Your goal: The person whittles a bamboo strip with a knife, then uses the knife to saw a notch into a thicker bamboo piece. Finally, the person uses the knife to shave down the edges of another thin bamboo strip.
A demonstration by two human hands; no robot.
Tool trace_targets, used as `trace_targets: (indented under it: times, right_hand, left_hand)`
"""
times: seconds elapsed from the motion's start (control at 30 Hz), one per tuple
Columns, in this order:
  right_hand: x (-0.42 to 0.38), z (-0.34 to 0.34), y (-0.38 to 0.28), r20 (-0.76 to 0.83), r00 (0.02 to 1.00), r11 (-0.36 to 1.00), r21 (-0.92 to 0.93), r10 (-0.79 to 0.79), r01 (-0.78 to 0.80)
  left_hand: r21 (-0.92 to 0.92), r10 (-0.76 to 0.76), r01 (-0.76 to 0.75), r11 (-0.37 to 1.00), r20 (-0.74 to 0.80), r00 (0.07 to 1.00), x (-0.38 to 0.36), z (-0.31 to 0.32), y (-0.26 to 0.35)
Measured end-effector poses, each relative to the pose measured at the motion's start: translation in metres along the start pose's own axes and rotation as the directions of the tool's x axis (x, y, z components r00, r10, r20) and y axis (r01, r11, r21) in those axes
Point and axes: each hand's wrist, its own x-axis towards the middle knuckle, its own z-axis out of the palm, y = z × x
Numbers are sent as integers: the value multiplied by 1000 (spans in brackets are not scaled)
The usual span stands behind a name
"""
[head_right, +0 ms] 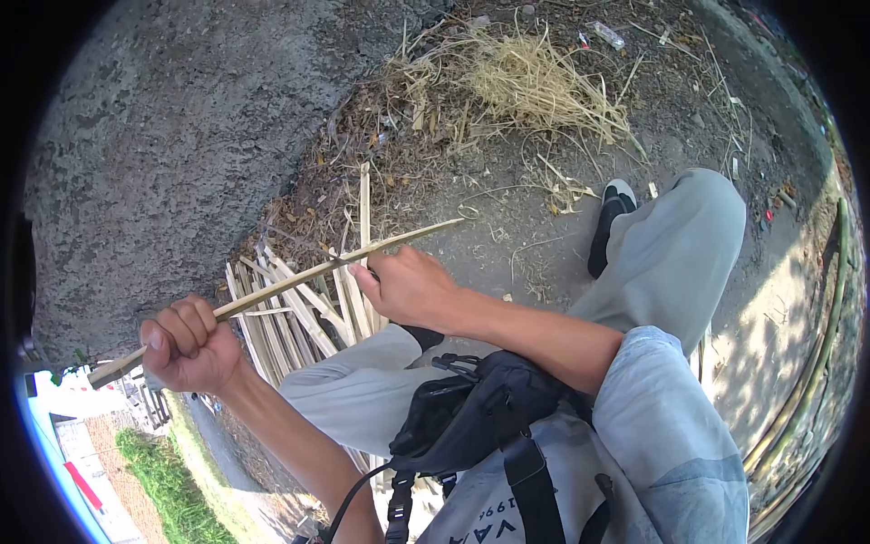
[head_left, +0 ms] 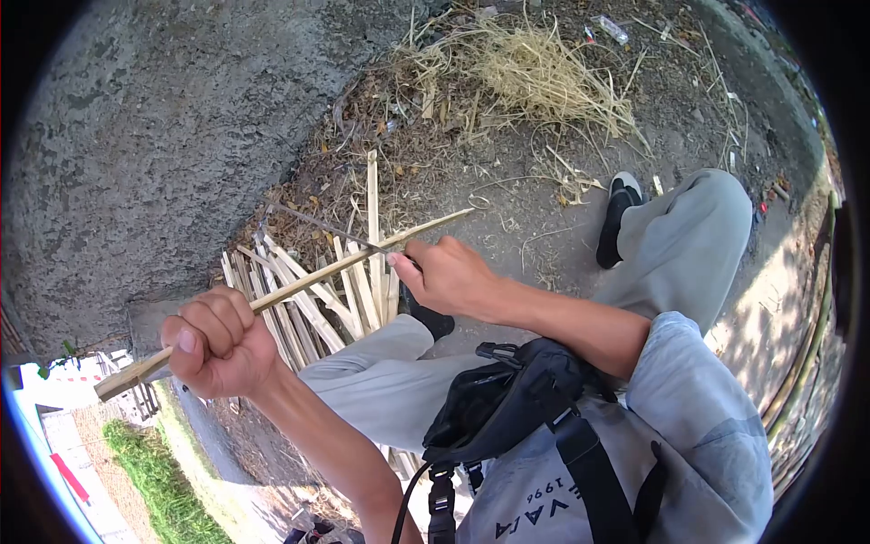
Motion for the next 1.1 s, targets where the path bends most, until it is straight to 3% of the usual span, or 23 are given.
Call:
trace_targets:
  times: [0.2,0.4,0.57,0.67,0.9,1.0,1.1]
  right_hand:
    - [-9,-11,-14,0,995,995,6,-103,103]
    - [-6,-5,8,-24,998,996,-69,56,-57]
    - [-11,-14,-1,39,998,999,-25,39,-38]
    - [-8,-2,31,-2,998,998,-37,56,-56]
    - [-13,-11,18,-46,999,1000,-23,19,-20]
    - [-9,-14,25,15,993,990,-85,118,-117]
    - [-12,-18,11,-13,999,995,-98,30,-31]
  left_hand:
    - [-22,-1,2,1000,57,998,5,9,-5]
    - [-30,27,-26,999,41,999,8,7,-5]
    - [-20,11,-9,1000,83,997,5,9,-8]
    - [-20,25,-23,1000,87,996,11,10,-7]
    - [-16,23,-22,1000,72,997,12,20,-11]
    - [-27,-4,6,1000,88,996,13,17,-10]
    - [-39,24,-21,999,77,997,14,18,-11]
